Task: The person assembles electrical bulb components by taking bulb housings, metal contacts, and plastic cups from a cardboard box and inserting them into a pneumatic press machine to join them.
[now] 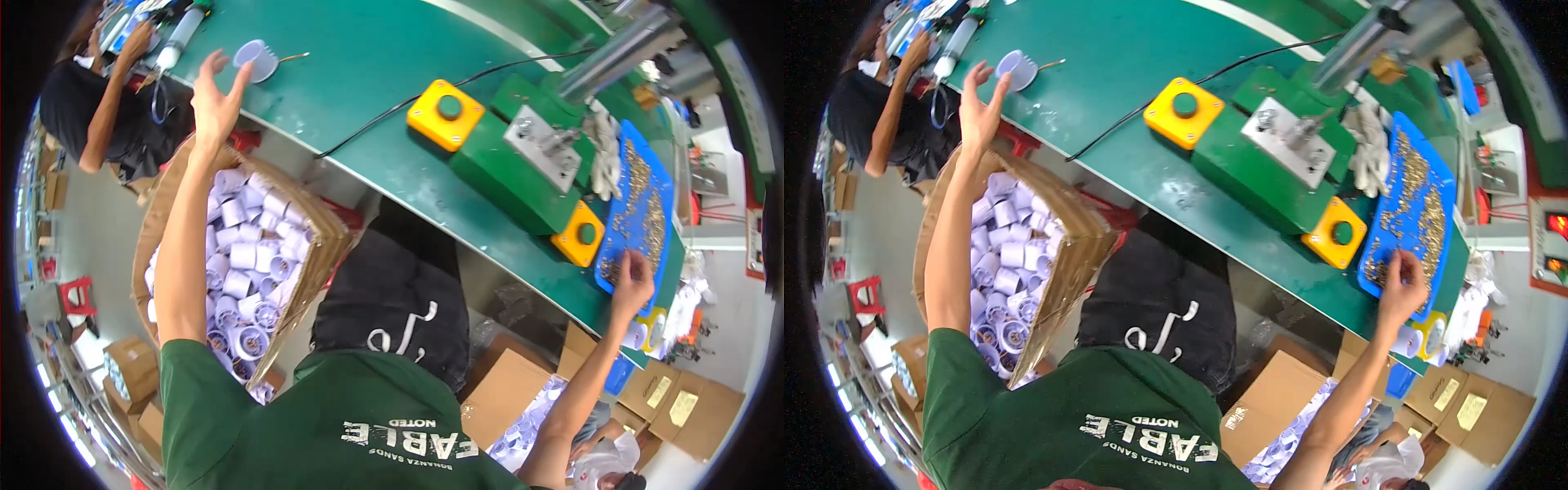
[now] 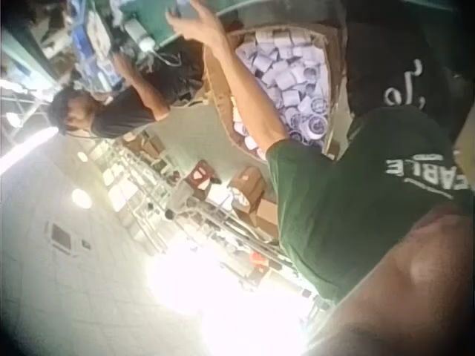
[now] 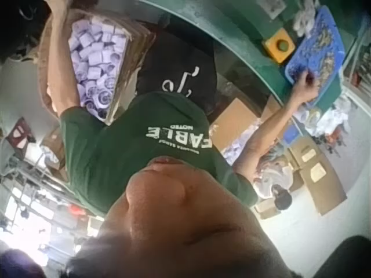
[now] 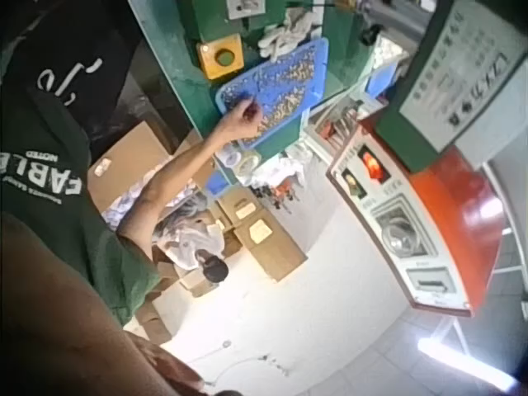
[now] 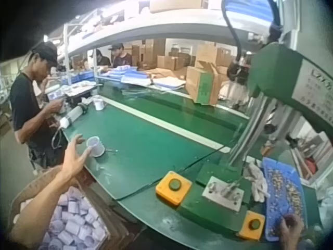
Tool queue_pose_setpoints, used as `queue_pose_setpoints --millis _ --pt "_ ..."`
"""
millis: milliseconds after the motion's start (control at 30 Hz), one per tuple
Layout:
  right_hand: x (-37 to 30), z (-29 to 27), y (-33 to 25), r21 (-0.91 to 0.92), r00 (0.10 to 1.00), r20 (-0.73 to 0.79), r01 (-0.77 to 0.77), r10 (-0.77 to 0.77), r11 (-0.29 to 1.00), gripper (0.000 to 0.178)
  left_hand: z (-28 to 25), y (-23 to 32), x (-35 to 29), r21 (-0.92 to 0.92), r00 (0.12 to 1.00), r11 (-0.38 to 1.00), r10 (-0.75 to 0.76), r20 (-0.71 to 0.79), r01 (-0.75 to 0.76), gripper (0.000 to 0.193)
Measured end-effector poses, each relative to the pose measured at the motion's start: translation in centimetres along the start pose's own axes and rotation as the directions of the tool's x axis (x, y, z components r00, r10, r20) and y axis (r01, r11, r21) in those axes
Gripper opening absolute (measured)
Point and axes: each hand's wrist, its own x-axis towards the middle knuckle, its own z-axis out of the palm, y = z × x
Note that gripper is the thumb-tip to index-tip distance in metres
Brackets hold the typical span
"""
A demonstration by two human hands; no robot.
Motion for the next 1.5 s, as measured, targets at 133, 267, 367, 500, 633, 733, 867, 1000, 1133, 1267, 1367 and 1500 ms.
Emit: queue_pose_setpoints --millis 133,267,367,500,633,733,867,1000,1133,1267,1367,1500 --pt "-0.1 -0.7 0.7 -0.012 1.000 -0.028 -0.009 0.009 1.000 0.008 -5.6 1.0 -5.3 -0.111 0.984 0.992 0.036 -0.173 -0.056 0.018" --pt "0.4 -0.1 -0.6 -0.013 0.999 -0.031 -0.027 0.026 1.000 0.010 -8.8 -0.7 -13.0 -0.002 0.838 0.989 0.128 0.530 -0.150 0.022" --pt "0.3 -0.1 -0.2 0.028 0.998 -0.034 -0.048 0.049 0.998 0.012 -7.0 -4.0 -16.1 -0.028 0.702 0.988 0.130 0.700 -0.155 0.034" --pt "0.1 -0.7 0.8 0.023 0.999 -0.003 -0.035 0.035 0.999 0.015 -5.2 -4.4 -17.5 -0.038 0.644 0.999 0.035 0.765 -0.009 0.032" --pt "-0.1 -0.8 -0.7 -0.080 1.000 0.009 0.005 -0.004 0.997 0.015 -3.8 -3.2 -18.9 -0.056 0.749 0.982 -0.100 0.655 0.180 0.032" --pt "0.1 -0.7 -0.8 -0.084 1.000 0.019 0.011 -0.009 0.996 0.014 -4.3 -3.1 -18.7 0.057 0.629 0.915 -0.318 0.709 0.398 0.038" --pt "0.0 -0.8 -0.7 -0.104 1.000 0.028 -0.002 0.005 0.995 0.014 -6.0 -2.6 -17.9 0.042 0.507 0.999 -0.031 0.861 -0.010 0.053" --pt "-0.2 -0.5 -0.6 -0.067 1.000 -0.010 0.001 -0.002 0.998 0.014 -5.9 -1.7 -18.1 0.153 0.506 0.948 0.011 0.863 -0.281 0.062" --pt "-0.4 -0.2 -0.6 -0.030 0.999 -0.042 0.015 -0.016 0.999 0.015 -5.1 -3.1 -19.9 0.141 0.636 0.941 0.094 0.766 -0.309 0.062" --pt "-0.4 -0.3 -0.3 -0.033 0.998 -0.060 -0.007 0.005 0.999 0.015 -8.6 -4.5 -19.3 0.110 0.785 0.985 0.038 0.619 -0.134 0.059" --pt "-0.3 -0.3 0.2 -0.076 0.995 -0.096 0.026 -0.033 0.997 0.014 -10.8 -3.5 -17.0 -0.170 0.796 0.854 -0.362 0.485 0.492 0.051" --pt "-0.2 -0.1 -0.1 -0.084 0.994 -0.108 0.003 -0.012 0.996 0.014 -10.8 2.6 -11.0 -0.684 0.797 0.415 -0.381 0.468 0.600 0.039"
